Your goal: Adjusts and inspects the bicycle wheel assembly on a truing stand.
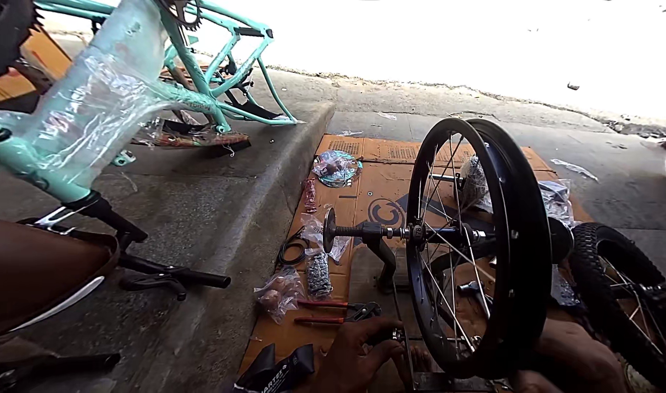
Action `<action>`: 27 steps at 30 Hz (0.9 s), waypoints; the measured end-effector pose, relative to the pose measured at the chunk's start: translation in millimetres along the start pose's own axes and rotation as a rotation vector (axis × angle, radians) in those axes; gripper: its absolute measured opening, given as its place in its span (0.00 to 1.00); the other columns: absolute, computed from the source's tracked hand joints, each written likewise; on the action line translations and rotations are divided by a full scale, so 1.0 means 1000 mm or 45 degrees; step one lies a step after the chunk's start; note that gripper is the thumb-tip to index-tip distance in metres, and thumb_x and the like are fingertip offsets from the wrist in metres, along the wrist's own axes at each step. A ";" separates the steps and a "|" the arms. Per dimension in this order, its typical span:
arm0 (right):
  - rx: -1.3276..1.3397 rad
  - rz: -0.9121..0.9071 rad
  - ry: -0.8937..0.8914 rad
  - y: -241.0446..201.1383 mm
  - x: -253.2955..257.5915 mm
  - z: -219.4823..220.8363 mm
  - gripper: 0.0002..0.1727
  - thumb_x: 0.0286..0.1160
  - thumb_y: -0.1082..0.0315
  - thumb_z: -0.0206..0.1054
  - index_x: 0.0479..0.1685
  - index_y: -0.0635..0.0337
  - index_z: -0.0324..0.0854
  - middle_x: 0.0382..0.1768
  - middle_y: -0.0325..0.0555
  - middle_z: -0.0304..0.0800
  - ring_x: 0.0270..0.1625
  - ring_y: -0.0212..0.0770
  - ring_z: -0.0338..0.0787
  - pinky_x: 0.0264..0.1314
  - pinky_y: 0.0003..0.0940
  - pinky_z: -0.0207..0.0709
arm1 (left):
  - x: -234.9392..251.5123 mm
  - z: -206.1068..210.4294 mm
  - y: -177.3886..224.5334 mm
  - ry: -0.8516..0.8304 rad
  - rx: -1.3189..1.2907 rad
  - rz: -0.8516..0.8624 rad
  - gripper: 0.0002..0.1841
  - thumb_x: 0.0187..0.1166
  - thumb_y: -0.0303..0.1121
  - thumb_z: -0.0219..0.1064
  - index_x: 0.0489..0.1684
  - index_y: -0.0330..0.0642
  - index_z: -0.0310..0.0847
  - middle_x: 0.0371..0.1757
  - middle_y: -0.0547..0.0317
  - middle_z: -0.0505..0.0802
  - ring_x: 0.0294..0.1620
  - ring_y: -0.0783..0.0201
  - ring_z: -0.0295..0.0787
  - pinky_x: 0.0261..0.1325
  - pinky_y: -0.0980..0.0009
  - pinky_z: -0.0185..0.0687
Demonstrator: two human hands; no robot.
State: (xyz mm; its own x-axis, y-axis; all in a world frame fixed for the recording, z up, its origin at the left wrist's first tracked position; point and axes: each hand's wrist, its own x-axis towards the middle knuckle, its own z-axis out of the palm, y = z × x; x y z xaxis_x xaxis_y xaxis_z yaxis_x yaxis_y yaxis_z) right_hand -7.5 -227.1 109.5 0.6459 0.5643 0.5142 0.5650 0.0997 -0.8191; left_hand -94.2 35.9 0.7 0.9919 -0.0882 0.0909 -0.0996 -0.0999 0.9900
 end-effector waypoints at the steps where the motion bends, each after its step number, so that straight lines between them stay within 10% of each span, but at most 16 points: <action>1: 0.063 0.001 0.101 -0.006 0.002 -0.001 0.14 0.81 0.49 0.69 0.56 0.43 0.89 0.31 0.23 0.85 0.27 0.14 0.76 0.30 0.09 0.70 | -0.001 0.000 0.000 -0.002 0.003 -0.009 0.17 0.80 0.36 0.72 0.61 0.36 0.88 0.49 0.59 0.96 0.45 0.72 0.94 0.53 0.74 0.91; 4: 0.114 0.033 0.131 -0.014 0.007 -0.007 0.18 0.77 0.50 0.72 0.63 0.38 0.85 0.37 0.19 0.89 0.30 0.13 0.80 0.31 0.09 0.74 | 0.000 0.000 0.001 -0.009 0.002 -0.016 0.17 0.80 0.36 0.72 0.61 0.36 0.88 0.48 0.59 0.96 0.44 0.72 0.93 0.52 0.74 0.92; 10: -0.031 0.108 -0.097 -0.004 0.002 -0.005 0.20 0.78 0.48 0.72 0.41 0.58 0.85 0.28 0.35 0.84 0.28 0.19 0.77 0.30 0.14 0.70 | -0.001 0.000 0.001 -0.005 0.010 0.001 0.16 0.80 0.35 0.72 0.61 0.36 0.88 0.47 0.58 0.96 0.42 0.73 0.93 0.51 0.74 0.91; 17: -0.047 0.070 -0.096 -0.003 -0.004 -0.005 0.14 0.80 0.50 0.71 0.45 0.50 0.86 0.29 0.29 0.82 0.30 0.16 0.77 0.33 0.11 0.70 | 0.003 -0.014 0.002 -0.065 0.114 0.018 0.22 0.78 0.46 0.74 0.61 0.40 0.89 0.50 0.58 0.95 0.43 0.72 0.91 0.48 0.74 0.89; 20: 0.244 0.351 0.283 0.005 -0.012 -0.003 0.10 0.83 0.51 0.66 0.49 0.38 0.92 0.32 0.21 0.90 0.30 0.15 0.82 0.34 0.11 0.77 | 0.018 -0.015 0.023 0.025 0.127 0.009 0.26 0.82 0.55 0.67 0.64 0.42 0.87 0.53 0.60 0.92 0.44 0.71 0.90 0.46 0.73 0.89; 23: 0.601 0.744 0.983 0.043 -0.022 -0.006 0.14 0.90 0.66 0.46 0.48 0.52 0.80 0.28 0.33 0.84 0.28 0.26 0.85 0.34 0.21 0.83 | 0.037 0.001 0.043 0.108 0.155 -0.029 0.23 0.87 0.51 0.62 0.69 0.45 0.85 0.61 0.60 0.91 0.51 0.70 0.90 0.53 0.71 0.89; 27: 0.928 1.015 1.045 0.103 -0.059 -0.011 0.16 0.92 0.69 0.41 0.58 0.58 0.76 0.43 0.42 0.93 0.48 0.35 0.94 0.56 0.34 0.90 | 0.066 0.012 0.046 0.006 0.126 -0.185 0.22 0.89 0.46 0.59 0.72 0.43 0.81 0.78 0.55 0.81 0.65 0.67 0.86 0.67 0.69 0.84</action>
State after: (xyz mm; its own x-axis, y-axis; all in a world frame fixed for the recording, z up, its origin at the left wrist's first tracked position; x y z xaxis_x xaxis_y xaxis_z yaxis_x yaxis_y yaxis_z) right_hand 17.9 -259.0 -2.3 0.9291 0.0505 -0.3664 -0.3360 0.5298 -0.7788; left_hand -34.3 13.4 51.4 0.9968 -0.0610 -0.0513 0.0375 -0.2084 0.9773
